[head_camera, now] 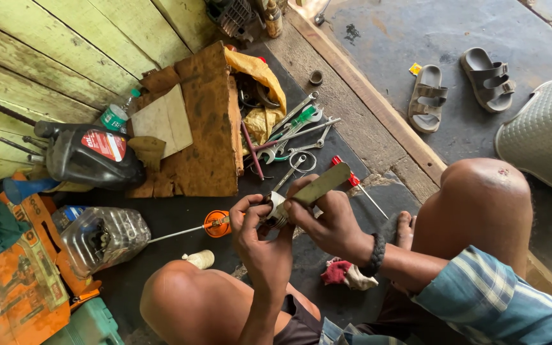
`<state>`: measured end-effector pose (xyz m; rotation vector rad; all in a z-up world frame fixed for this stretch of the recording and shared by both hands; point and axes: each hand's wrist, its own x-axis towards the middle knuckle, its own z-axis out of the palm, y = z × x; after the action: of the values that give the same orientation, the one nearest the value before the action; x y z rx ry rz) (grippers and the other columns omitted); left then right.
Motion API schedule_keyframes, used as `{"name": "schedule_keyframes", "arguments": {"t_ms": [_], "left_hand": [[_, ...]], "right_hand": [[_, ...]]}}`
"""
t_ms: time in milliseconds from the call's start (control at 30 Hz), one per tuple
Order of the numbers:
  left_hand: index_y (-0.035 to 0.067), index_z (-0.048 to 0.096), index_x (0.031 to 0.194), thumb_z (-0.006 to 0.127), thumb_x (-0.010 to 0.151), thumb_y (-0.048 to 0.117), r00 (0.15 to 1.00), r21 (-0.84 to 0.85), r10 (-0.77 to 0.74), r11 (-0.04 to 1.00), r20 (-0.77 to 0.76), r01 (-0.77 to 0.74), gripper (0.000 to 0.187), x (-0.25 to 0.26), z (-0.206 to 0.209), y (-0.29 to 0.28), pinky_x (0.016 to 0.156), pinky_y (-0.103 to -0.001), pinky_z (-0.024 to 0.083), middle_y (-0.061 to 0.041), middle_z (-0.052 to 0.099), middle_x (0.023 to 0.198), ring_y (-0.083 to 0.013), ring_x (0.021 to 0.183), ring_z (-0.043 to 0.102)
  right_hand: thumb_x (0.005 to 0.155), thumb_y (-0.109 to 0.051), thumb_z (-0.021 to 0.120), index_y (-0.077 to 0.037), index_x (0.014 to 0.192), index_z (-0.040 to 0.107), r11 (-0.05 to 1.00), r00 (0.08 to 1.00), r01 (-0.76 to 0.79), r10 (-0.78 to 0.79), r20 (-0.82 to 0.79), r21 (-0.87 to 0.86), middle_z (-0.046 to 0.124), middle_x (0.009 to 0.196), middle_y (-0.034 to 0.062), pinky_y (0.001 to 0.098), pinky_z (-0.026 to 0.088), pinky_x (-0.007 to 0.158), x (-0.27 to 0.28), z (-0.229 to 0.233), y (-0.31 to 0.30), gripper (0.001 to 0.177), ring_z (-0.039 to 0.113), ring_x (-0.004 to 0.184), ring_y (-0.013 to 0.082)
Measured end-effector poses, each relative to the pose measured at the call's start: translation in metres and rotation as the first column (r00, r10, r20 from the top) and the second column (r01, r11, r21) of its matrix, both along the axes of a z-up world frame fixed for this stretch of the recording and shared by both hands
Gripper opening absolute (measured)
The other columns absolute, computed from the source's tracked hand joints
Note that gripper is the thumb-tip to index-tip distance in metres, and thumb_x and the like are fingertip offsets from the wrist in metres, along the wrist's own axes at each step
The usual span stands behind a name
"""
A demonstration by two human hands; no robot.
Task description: Inspecting and cleaning a motorcycle engine piston using a small tool.
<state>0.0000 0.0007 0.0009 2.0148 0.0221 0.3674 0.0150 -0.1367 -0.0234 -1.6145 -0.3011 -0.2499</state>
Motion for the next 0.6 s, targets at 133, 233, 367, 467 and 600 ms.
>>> {"name": "schedule_keyframes", "arguments": {"t_ms": [133, 233, 367, 467, 600], "left_hand": [[0.003, 0.062, 0.097, 0.083, 0.076, -0.002, 1.000, -0.024, -0.003, 1.000, -0.018, 0.003, 0.031, 0.001, -0.003, 0.000, 0.075, -0.028, 0.063, -0.009, 0.056, 0.122, -0.0179, 0.100, 0.069], [0.003, 0.063, 0.097, 0.084, 0.075, -0.002, 0.999, -0.037, 0.002, 0.999, -0.048, -0.004, 0.031, 0.001, 0.000, -0.001, 0.074, -0.028, 0.062, -0.008, 0.056, 0.123, -0.0171, 0.095, 0.070], [0.002, 0.062, 0.098, 0.082, 0.076, -0.004, 1.000, -0.030, -0.006, 1.000, -0.015, 0.006, 0.031, 0.001, -0.004, 0.001, 0.075, -0.028, 0.062, -0.009, 0.055, 0.124, -0.0175, 0.101, 0.068], [0.003, 0.063, 0.097, 0.084, 0.073, -0.003, 0.999, -0.035, -0.005, 0.999, -0.043, 0.004, 0.032, 0.000, -0.003, 0.000, 0.075, -0.028, 0.061, -0.009, 0.056, 0.123, -0.0172, 0.096, 0.070], [0.003, 0.062, 0.097, 0.084, 0.075, -0.002, 1.000, -0.020, -0.002, 1.000, -0.015, 0.002, 0.032, 0.001, -0.003, 0.001, 0.077, -0.028, 0.062, -0.009, 0.056, 0.123, -0.0177, 0.099, 0.069]], "right_hand": [[0.093, -0.010, 0.075, -0.003, 0.101, 0.068, 0.999, 0.999, 0.009, -0.006, 0.042, -0.051, 0.071, 0.100, 0.0050, 0.0285, 0.055, 0.066, -0.001, 0.003, 0.000, 0.013, 0.070, 0.078, 0.0132], [0.094, -0.009, 0.073, -0.004, 0.101, 0.068, 0.999, 1.000, 0.006, -0.007, -0.006, -0.042, 0.071, 0.100, 0.0048, 0.0286, 0.056, 0.066, -0.001, -0.001, 0.000, 0.010, 0.070, 0.078, 0.0134], [0.094, -0.009, 0.073, -0.003, 0.102, 0.068, 0.998, 1.000, -0.001, 0.001, -0.009, -0.055, 0.070, 0.102, 0.0056, 0.0294, 0.056, 0.069, -0.001, 0.004, -0.001, 0.010, 0.071, 0.081, 0.0139], [0.094, -0.009, 0.073, -0.003, 0.101, 0.067, 0.999, 0.999, -0.007, 0.005, -0.042, -0.049, 0.070, 0.100, 0.0058, 0.0299, 0.056, 0.069, -0.001, 0.004, -0.001, 0.011, 0.071, 0.081, 0.0138], [0.094, -0.010, 0.071, -0.002, 0.101, 0.067, 0.999, 1.000, -0.013, 0.011, -0.029, -0.042, 0.069, 0.101, 0.0055, 0.0295, 0.057, 0.067, 0.001, 0.004, -0.001, 0.011, 0.070, 0.080, 0.0130]]}}
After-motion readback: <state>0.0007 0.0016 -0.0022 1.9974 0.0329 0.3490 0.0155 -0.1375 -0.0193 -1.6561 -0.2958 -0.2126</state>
